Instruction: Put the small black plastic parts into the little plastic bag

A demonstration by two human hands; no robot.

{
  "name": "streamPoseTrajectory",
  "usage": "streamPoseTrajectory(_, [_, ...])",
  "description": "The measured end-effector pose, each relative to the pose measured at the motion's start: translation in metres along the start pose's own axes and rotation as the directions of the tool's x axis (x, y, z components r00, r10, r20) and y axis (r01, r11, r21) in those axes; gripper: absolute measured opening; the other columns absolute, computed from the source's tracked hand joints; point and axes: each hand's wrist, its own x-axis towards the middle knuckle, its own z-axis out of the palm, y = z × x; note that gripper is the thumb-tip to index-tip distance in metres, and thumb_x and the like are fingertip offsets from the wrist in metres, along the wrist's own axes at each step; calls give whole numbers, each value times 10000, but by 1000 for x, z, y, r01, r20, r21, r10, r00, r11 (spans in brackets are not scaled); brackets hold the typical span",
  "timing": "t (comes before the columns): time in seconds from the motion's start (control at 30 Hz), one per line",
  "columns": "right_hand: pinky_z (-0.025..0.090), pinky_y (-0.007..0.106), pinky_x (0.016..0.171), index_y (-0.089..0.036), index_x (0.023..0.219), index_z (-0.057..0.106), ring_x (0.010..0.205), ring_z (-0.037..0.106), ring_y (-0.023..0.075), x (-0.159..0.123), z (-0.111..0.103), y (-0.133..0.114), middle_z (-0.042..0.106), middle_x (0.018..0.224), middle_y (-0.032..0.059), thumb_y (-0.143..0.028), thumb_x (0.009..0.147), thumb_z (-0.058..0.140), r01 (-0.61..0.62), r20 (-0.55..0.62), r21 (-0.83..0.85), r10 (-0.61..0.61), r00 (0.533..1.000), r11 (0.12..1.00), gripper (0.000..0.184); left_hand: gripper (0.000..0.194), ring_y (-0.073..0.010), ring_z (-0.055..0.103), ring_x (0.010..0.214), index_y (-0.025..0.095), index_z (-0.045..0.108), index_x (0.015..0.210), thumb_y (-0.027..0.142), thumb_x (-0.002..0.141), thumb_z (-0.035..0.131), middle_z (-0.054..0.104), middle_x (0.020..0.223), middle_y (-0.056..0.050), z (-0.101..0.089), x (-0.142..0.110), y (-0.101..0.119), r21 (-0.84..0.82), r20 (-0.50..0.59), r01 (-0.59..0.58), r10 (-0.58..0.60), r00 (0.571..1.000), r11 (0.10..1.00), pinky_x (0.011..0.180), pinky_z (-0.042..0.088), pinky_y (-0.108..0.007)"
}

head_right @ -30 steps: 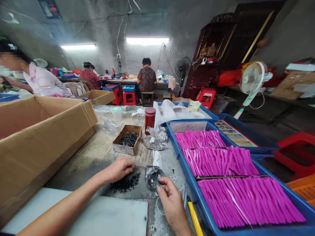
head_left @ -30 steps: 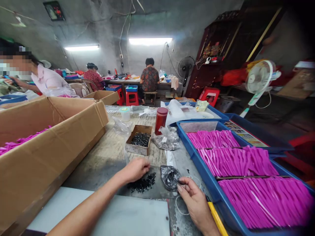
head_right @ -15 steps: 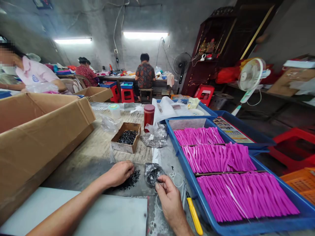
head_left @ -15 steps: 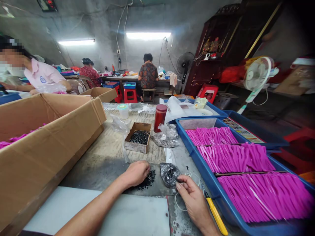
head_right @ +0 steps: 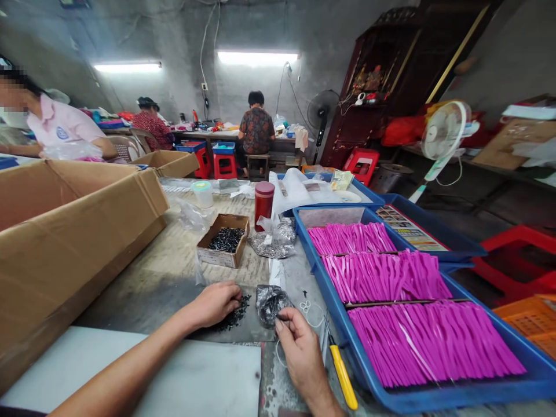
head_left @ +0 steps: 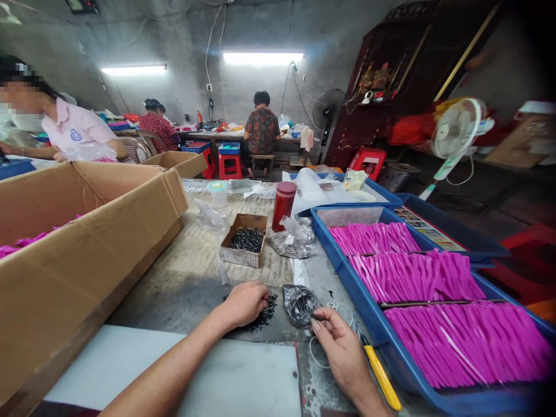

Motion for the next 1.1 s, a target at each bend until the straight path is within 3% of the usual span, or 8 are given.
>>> streamPoseTrajectory(0.17, [393,202,500,-174,765,541,547,482,123,2,-3,1,525,599,-15,-318,714,494,31,36,-104,-27,999,994,160,167,-160,518,687,166,565,691,123,687,403,577,728,-36,-8,-1,-8,-62,-67,-5,0,998,998,592,348,-217])
streamPoseTrajectory(0.33, [411,231,546,-172,782,558,597,534,153,11,-6,-7,580,643,13,-313,750,439,117,102,-359,-86,991,926,187,156,-101,403,518,147,547,594,108,638,402,442,507,33,-23,-4,-15,-261,-164,29,-74,984,965,495,284,-184])
streamPoseTrajectory(0.5, [412,263,650,-183,775,594,726,567,178,25,0,-15,623,755,47,-192,750,394,291,255,-643,-159,954,708,202,111,-67,341,471,118,541,576,121,598,432,405,483,54,-24,-2,-17,-597,-230,48,-228,946,801,459,269,-164])
streamPoseTrajectory(0.63, [389,269,655,-169,738,593,740,560,191,33,8,-15,608,754,67,-140,737,395,318,349,-832,-16,937,454,200,94,-65,372,468,107,557,622,161,587,489,466,508,43,-15,1,-15,-802,-217,13,-311,925,598,463,294,-168])
streamPoseTrajectory(0.73, [362,253,640,-178,754,565,749,555,183,36,13,-14,599,765,55,-146,743,408,320,357,-886,55,932,336,160,121,-69,405,487,109,589,656,180,579,530,514,538,35,-11,1,-16,-867,-198,-5,-336,921,499,491,322,-175])
streamPoseTrajectory(0.87, [331,262,621,-186,762,551,745,556,191,38,16,-13,600,769,51,-149,747,419,317,354,-902,81,932,294,138,154,-75,429,497,119,624,703,195,592,549,563,561,28,-9,-1,-21,-889,-171,6,-344,923,458,525,346,-189])
streamPoseTrajectory(1.1, [301,286,634,-169,749,556,767,553,209,38,18,-14,607,776,71,-119,761,387,320,354,-909,91,931,267,176,166,-108,506,597,119,642,724,176,600,547,631,663,-3,-11,-4,-24,-871,-192,-2,-337,922,491,623,382,-215])
